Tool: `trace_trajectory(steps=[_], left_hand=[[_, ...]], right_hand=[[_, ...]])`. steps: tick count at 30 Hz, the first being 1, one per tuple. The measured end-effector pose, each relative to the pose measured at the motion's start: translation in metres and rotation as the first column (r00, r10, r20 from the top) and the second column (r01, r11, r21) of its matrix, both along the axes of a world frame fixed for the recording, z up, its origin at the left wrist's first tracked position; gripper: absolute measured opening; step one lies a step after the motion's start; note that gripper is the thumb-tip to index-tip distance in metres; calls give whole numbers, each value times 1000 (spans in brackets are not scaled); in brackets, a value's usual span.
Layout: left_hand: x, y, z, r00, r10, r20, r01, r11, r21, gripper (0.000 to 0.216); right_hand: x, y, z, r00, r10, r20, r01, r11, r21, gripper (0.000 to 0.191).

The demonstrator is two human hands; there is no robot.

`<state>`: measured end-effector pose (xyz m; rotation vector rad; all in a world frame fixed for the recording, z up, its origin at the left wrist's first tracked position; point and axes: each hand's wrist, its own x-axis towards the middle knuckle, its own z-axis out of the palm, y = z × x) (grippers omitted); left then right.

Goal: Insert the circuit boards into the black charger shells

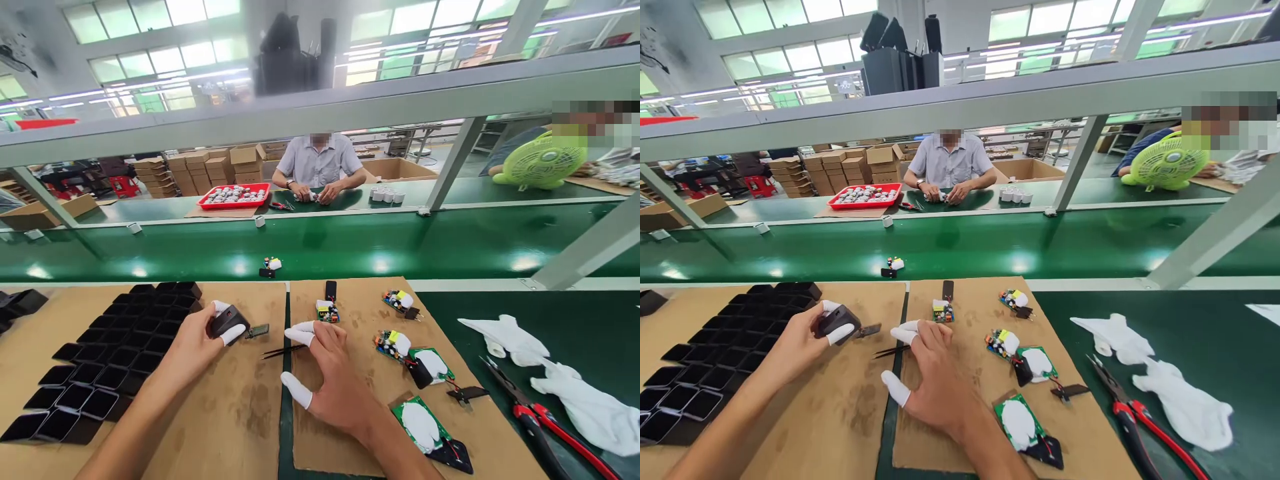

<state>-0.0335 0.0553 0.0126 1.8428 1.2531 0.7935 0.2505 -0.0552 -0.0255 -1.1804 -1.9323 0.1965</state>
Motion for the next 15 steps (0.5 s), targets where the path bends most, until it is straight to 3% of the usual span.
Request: trace_trajectory(steps=[15], left_hand=[[-14, -11, -13, 966, 225, 123, -228, 974, 7, 51]], right_hand=[[-1, 3, 0, 1000, 12, -2, -12, 1000, 22, 46]])
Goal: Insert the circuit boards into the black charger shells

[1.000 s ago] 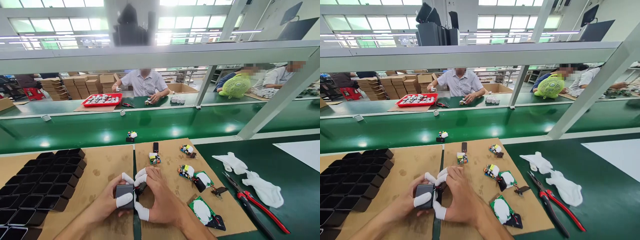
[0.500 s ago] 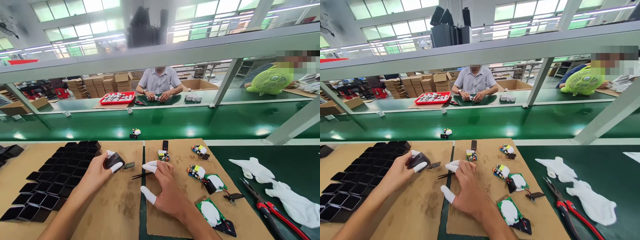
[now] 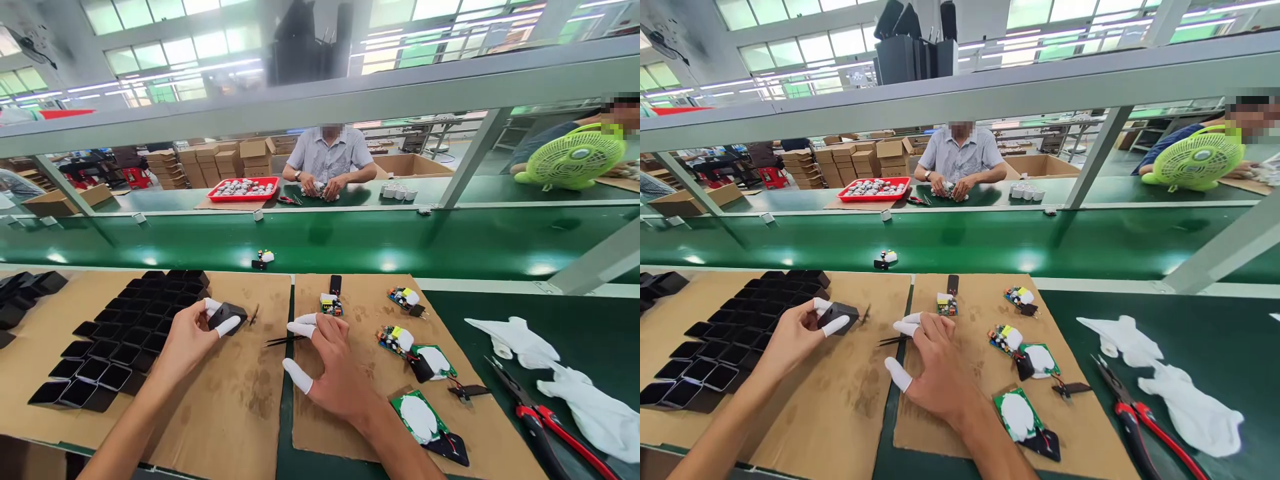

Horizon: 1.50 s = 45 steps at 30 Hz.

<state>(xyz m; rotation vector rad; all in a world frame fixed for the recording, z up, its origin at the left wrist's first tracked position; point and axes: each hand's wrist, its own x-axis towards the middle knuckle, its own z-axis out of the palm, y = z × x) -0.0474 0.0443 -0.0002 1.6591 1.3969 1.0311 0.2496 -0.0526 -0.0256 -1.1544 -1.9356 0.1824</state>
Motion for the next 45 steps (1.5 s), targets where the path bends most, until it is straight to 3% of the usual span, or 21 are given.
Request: trace_trajectory(steps=[17, 24, 29, 36, 45], left_hand=[[3, -21, -12, 996, 26, 90, -19, 997, -74, 49], [1, -48, -12, 990, -27, 138, 37, 997, -74, 42], [-11, -61, -11, 992, -37, 118, 38, 999, -8, 39], [-20, -67, -17, 985, -45, 170, 49, 998, -25, 38], [-6, -72, -34, 933, 74, 353, -37, 993, -110, 48]], right_hand=[[-3, 3, -5, 999, 19, 45, -20, 1000, 24, 37], [-33, 10, 6, 976, 75, 203, -49, 990, -134, 39], [-62, 23, 10, 981, 175, 80, -150, 956, -254, 15], [-73, 24, 2, 983, 185, -6, -178, 939, -296, 20], [-66, 17, 10, 985, 174, -10, -169, 940, -297, 19]])
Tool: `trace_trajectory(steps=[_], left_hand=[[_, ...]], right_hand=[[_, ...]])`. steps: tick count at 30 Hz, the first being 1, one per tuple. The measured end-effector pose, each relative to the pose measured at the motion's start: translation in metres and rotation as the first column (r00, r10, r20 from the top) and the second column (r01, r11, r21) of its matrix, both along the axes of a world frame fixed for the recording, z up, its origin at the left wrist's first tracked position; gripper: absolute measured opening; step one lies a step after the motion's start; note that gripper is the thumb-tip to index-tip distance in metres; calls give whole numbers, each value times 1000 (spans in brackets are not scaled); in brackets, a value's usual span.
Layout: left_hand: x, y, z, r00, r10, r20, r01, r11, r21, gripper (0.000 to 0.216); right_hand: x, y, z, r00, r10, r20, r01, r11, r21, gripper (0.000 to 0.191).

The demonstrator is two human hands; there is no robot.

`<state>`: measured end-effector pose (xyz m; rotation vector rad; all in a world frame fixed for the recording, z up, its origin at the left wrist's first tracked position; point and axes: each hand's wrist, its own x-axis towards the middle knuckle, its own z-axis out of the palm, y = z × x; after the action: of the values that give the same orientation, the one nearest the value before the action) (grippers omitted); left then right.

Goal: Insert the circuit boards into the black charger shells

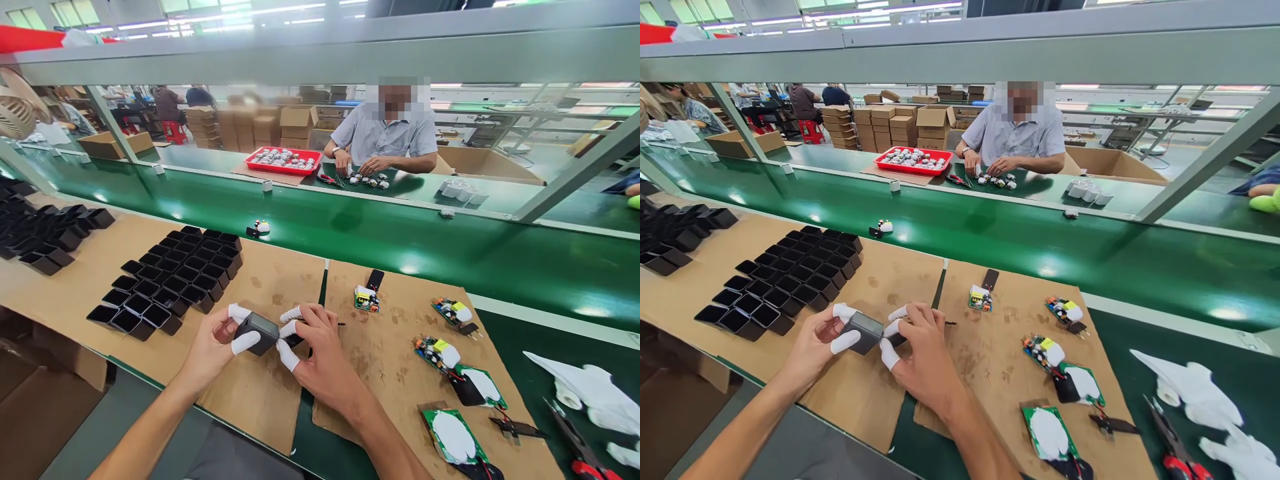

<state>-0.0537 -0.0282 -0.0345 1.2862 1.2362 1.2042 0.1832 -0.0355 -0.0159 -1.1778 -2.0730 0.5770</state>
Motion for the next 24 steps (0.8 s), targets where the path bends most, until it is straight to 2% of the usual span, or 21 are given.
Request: trace_trajectory(steps=[6, 10, 16, 18, 21, 24], left_hand=[[-22, 1, 2, 982, 186, 45, -186, 982, 10, 55], [-21, -5, -2, 989, 150, 1, -150, 989, -10, 52], [-15, -22, -27, 993, 98, -70, -97, 995, 11, 47], [-17, -28, -31, 991, 79, -112, -75, 996, 38, 42], [-17, -33, -32, 964, 81, -254, -60, 994, 88, 38], [-11, -34, -28, 936, 122, -331, -77, 986, 146, 38]], right_hand=[[16, 5, -1, 999, -40, 38, 41, 999, -30, 20], [20, 9, -4, 995, -50, 82, 52, 998, -27, 21], [26, 6, -2, 980, -57, 189, 44, 996, 72, 15], [30, 5, 4, 974, -53, 219, 29, 993, 110, 13], [27, 15, 19, 948, -76, 310, 24, 986, 167, 11], [10, 51, 40, 882, -59, 467, -18, 987, 160, 8]])
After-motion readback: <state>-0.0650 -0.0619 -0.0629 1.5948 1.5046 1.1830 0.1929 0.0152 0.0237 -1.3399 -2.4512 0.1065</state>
